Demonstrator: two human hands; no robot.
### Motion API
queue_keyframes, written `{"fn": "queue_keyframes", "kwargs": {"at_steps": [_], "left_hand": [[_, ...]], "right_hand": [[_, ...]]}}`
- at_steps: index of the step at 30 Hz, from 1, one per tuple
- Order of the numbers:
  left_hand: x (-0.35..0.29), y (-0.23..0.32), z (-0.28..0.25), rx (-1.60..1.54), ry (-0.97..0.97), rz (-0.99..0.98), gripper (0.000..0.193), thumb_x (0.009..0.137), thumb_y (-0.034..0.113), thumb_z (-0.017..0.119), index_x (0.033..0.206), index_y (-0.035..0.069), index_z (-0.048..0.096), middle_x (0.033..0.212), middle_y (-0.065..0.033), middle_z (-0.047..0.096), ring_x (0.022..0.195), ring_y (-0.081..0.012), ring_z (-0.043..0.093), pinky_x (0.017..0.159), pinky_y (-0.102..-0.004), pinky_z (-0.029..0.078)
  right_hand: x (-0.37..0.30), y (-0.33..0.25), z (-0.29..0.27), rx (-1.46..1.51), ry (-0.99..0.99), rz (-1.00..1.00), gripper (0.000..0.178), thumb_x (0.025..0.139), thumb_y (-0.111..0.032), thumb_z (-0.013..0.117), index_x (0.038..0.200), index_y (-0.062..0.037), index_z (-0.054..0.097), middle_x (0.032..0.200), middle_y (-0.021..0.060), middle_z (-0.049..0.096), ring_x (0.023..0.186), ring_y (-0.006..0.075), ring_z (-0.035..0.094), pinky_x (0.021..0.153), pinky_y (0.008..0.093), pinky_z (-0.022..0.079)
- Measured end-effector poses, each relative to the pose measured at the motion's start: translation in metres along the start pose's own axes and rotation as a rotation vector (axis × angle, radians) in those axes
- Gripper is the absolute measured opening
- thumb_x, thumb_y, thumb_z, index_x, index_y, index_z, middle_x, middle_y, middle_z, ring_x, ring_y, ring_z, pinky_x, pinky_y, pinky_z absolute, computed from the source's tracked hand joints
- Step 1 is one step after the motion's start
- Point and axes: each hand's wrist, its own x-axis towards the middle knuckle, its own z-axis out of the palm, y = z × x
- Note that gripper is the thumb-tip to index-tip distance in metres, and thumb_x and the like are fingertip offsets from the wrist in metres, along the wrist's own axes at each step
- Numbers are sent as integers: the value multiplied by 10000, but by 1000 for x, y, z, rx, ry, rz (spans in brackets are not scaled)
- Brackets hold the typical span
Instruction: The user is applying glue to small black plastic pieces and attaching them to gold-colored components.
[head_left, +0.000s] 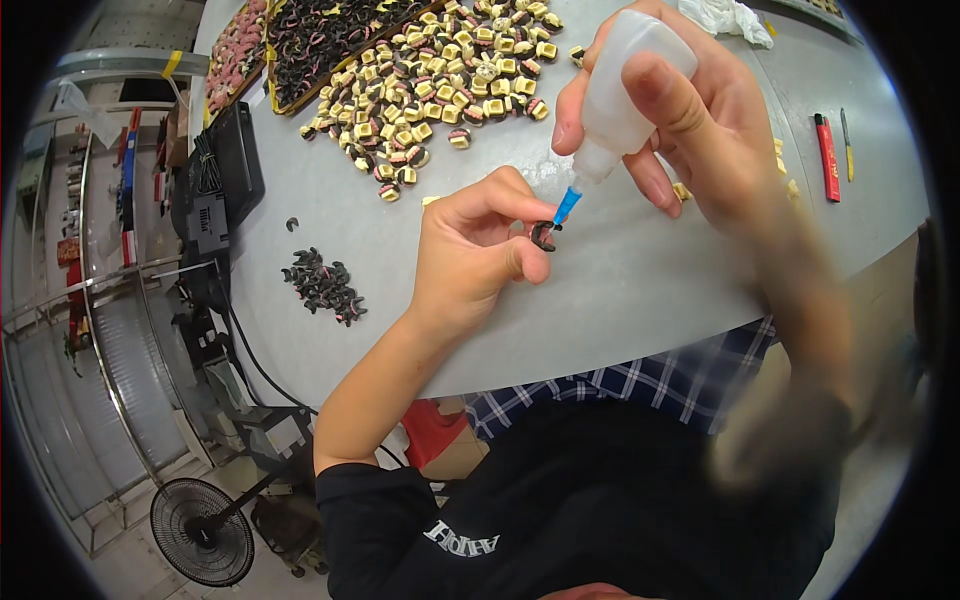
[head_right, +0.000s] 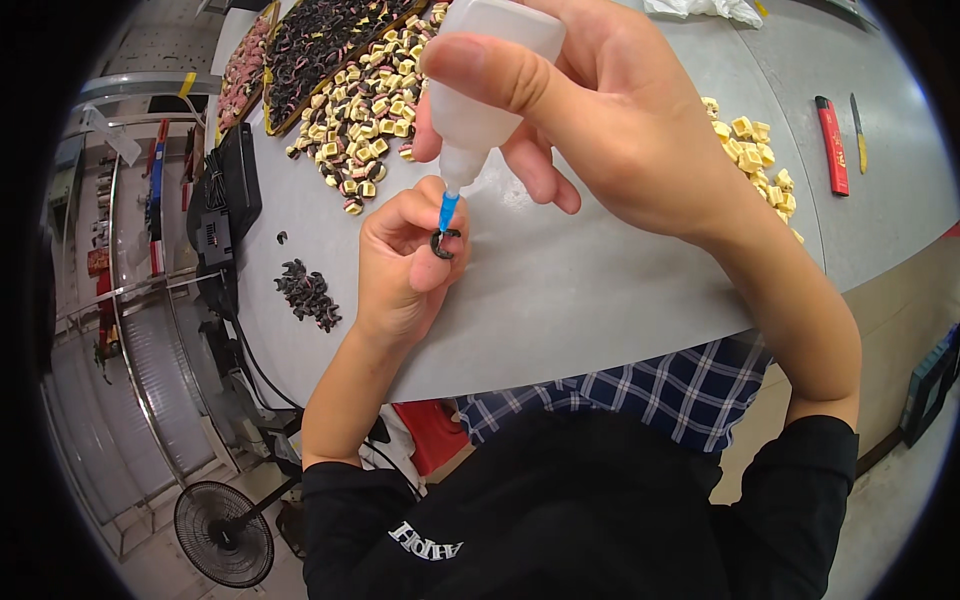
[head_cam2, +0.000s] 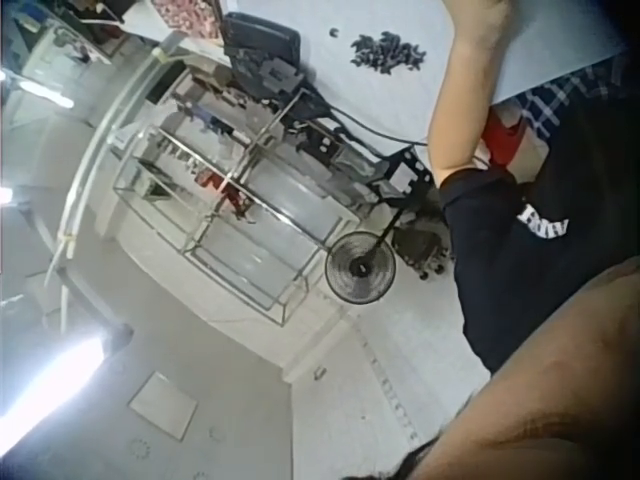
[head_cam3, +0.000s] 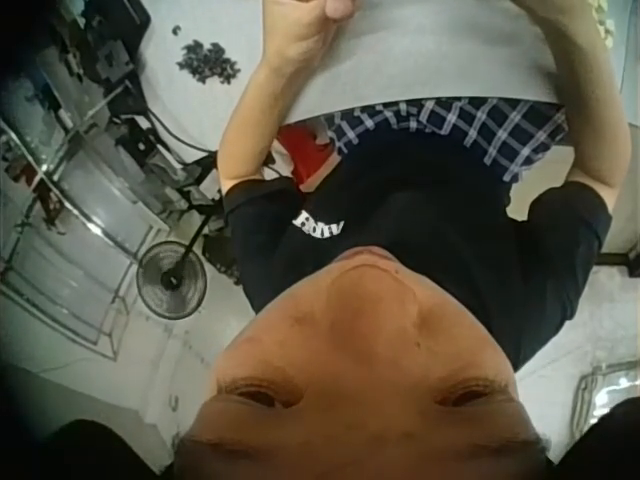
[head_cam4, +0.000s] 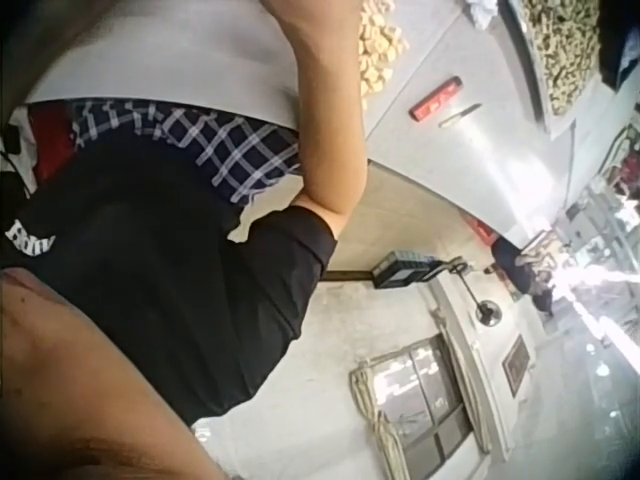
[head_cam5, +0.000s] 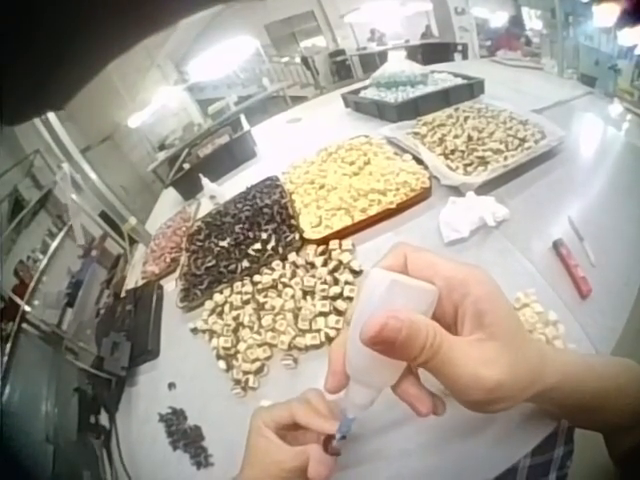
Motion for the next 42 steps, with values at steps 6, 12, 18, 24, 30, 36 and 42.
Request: {"fn": "queue_keyframes", "kwargs": {"at_steps": [6, 12, 18, 24, 30, 36, 42], "left_hand": [[1, -1, -1, 9, -23, 22, 299, 631, 72, 784, 881, 8, 633, 769, -34, 526, 671, -93, 516, 434, -181, 371], [1, -2, -3, 20, -30, 34, 303, 630, 78, 785, 883, 5, 634, 764, -36, 525, 650, -85, 498, 429, -186, 360], [0, -2, -2, 44, -20, 45, 316, 631, 106, 787, 890, -1, 640, 750, -32, 515, 624, -74, 468, 420, -185, 340], [1, -2, -1, 55, -16, 41, 330, 631, 132, 788, 894, -2, 642, 743, -28, 506, 623, -71, 457, 414, -181, 333], [1, -1, -1, 22, -4, 20, 334, 636, 148, 787, 890, -11, 639, 745, -23, 483, 620, -65, 420, 396, -178, 326], [1, -1, 1, 27, 9, 29, 323, 643, 130, 782, 890, -17, 634, 746, -21, 467, 618, -62, 408, 389, -173, 328], [1, 0, 0, 26, 6, 7, 305, 659, 107, 771, 893, -25, 628, 751, -23, 464, 594, -57, 405, 391, -170, 339]], "right_hand": [[0, -1, 0, -22, -7, 25, 290, 910, -248, 493, 989, 13, 395, 838, 167, 617, 420, 104, 476, 368, 195, 360], [0, -1, -1, -48, -12, 27, 276, 913, -229, 488, 988, 19, 393, 837, 165, 616, 420, 103, 478, 368, 193, 362], [0, -2, -1, -48, -7, 48, 268, 912, -217, 489, 989, 21, 393, 832, 167, 618, 416, 98, 471, 366, 189, 355], [0, -4, -1, -51, 0, 68, 260, 911, -204, 490, 991, 23, 394, 827, 169, 619, 412, 92, 463, 363, 184, 347], [0, -6, -2, -57, 14, 66, 256, 910, -202, 491, 981, 25, 394, 816, 172, 620, 406, 84, 454, 358, 180, 339], [-4, -3, -8, -70, 27, 47, 255, 908, -202, 494, 971, 25, 396, 807, 172, 620, 402, 80, 449, 355, 180, 336], [-2, -4, -5, -86, 38, 27, 252, 905, -200, 497, 964, 23, 399, 800, 171, 620, 401, 76, 447, 352, 180, 335]]}}
